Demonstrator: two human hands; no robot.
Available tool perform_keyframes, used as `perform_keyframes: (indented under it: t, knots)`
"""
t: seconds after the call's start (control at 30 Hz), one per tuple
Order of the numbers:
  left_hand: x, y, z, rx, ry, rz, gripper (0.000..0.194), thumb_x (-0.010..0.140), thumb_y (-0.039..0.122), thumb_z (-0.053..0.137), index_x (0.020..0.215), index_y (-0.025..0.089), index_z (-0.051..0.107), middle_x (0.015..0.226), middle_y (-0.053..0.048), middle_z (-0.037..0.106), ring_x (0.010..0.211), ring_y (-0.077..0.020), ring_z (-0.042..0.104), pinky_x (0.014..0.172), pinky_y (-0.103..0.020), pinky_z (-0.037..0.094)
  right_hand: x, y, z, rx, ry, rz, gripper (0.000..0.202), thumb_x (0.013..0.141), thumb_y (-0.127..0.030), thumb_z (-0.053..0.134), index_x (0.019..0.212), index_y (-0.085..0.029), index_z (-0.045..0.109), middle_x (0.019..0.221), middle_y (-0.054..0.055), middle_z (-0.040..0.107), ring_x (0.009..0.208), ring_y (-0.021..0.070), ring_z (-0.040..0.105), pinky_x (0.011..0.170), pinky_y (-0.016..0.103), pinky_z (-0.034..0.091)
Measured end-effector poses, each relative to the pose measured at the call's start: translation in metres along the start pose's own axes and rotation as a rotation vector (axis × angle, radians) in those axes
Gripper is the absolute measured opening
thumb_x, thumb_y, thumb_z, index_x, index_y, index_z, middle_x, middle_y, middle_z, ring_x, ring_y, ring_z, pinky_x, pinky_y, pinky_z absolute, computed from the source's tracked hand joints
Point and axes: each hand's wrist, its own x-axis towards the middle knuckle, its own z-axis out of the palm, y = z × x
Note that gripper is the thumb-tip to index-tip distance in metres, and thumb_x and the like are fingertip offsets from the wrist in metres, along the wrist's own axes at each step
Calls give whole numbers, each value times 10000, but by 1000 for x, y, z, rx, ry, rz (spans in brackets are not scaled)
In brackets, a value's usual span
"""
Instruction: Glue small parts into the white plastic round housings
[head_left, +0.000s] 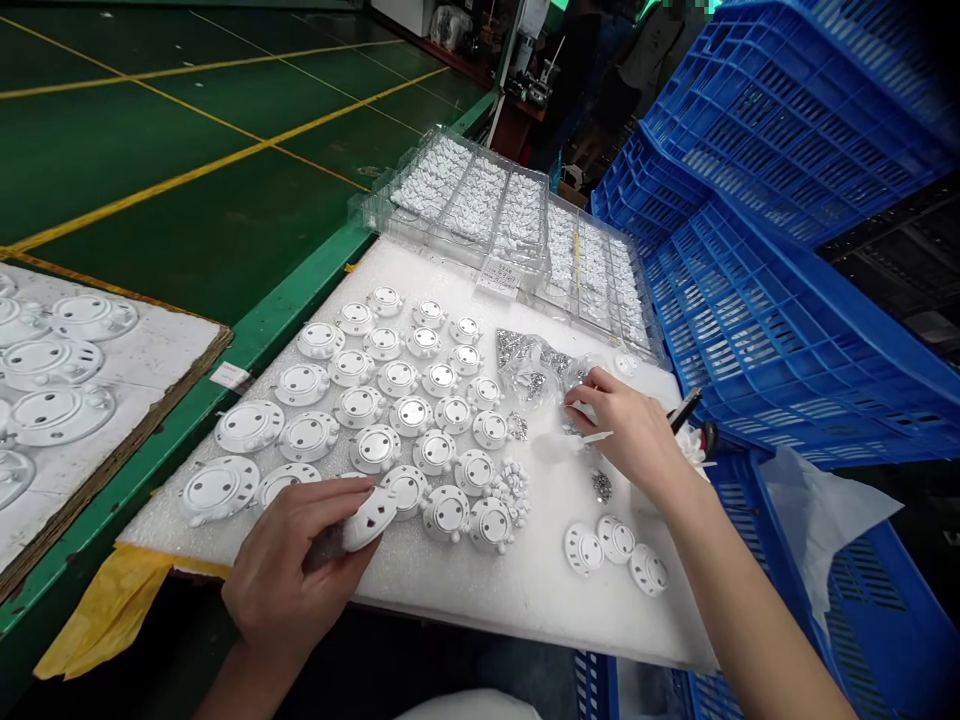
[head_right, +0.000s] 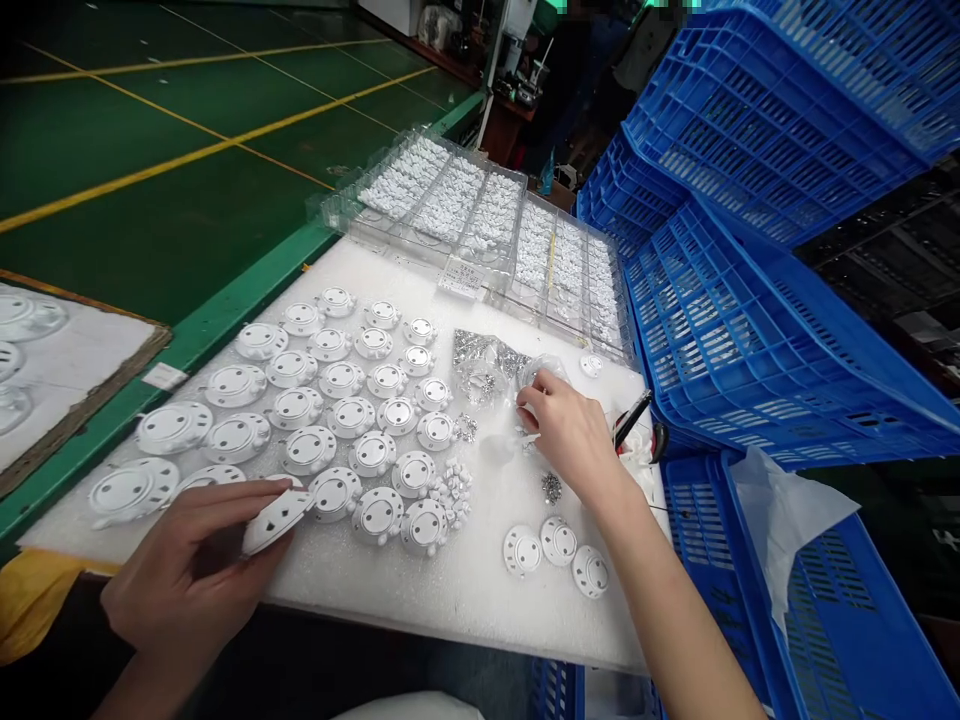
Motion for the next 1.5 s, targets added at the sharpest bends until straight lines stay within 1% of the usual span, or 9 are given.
perform_keyframes:
  t: [0.17, 0.33, 0.6, 0.7, 0.83, 0.97, 1.1, 1.37, 1.5]
  knots:
    - [0, -1, -2, -14, -12, -2, 224, 805, 33, 794, 959, 168, 703, 911, -51, 797, 773, -190, 752, 659, -289, 592, 10, -4, 5, -69, -29, 41, 197, 969, -316, 574, 921, -207, 731, 1038, 69, 636, 720, 142, 550, 516, 273, 219]
    - [-1, -2, -3, -16, -17, 15, 209, 814, 31, 788, 957, 156, 702, 931, -44, 794, 793, -175, 749, 679, -269, 596, 15, -10, 7, -94, -28, 77, 159, 938, -250, 590, 860, -195, 717, 1026, 69, 644, 695, 134, 554, 502, 276, 195]
    - [-1, 0, -4, -21, -18, -16, 218, 804, 33, 780, 955, 175, 713, 929, -27, 797, 785, -180, 757, 675, -274, 604, -20, 16, -10, 3, 141, 83, 172, 951, -331, 601, 934, -230, 739, 951, 27, 641, 621, 121, 554, 515, 256, 322]
    - [0, 0, -5, -9, -49, -41, 223, 813, 42, 779, 967, 190, 715, 935, -18, 795, 793, -174, 756, 682, -268, 605, -30, 18, -5, 5, 74, 30, 152, 936, -284, 609, 903, -232, 748, 953, 22, 664, 593, 112, 551, 484, 243, 298]
    - [1, 0, -5, 4, -76, -71, 216, 828, 50, 767, 961, 211, 711, 930, -13, 795, 803, -173, 759, 691, -265, 606, -34, 18, 0, -16, 7, 39, 151, 908, -203, 618, 917, -239, 764, 964, 21, 694, 634, 130, 613, 468, 244, 280]
    - [2, 3, -3, 18, -30, -51, 211, 815, 70, 792, 955, 203, 708, 919, -5, 798, 786, -176, 759, 666, -273, 606, -34, 22, -2, 40, 82, 63, 170, 960, -234, 587, 976, -236, 756, 950, 13, 719, 654, 143, 653, 542, 274, 384]
    - [2, 7, -2, 43, -27, -80, 241, 811, 32, 780, 960, 205, 704, 931, -15, 802, 801, -188, 760, 676, -296, 603, -29, 21, 0, 71, 42, 2, 221, 988, -195, 529, 1053, -225, 739, 1021, 27, 741, 754, 173, 707, 603, 289, 441]
    - [2, 5, -3, 31, -51, -74, 239, 827, 29, 760, 973, 208, 696, 916, -36, 791, 805, -184, 751, 688, -290, 593, -24, 7, 12, 58, -25, -102, 386, 885, -19, 497, 1102, -224, 742, 1114, 61, 733, 926, 228, 723, 601, 294, 452]
    - [2, 2, -5, 24, -75, -78, 227, 826, 61, 764, 959, 233, 698, 911, -21, 794, 800, -186, 758, 679, -281, 603, -32, 18, 1, 127, 15, -119, 345, 948, -75, 470, 1117, -218, 735, 1130, 56, 727, 905, 206, 723, 683, 306, 509]
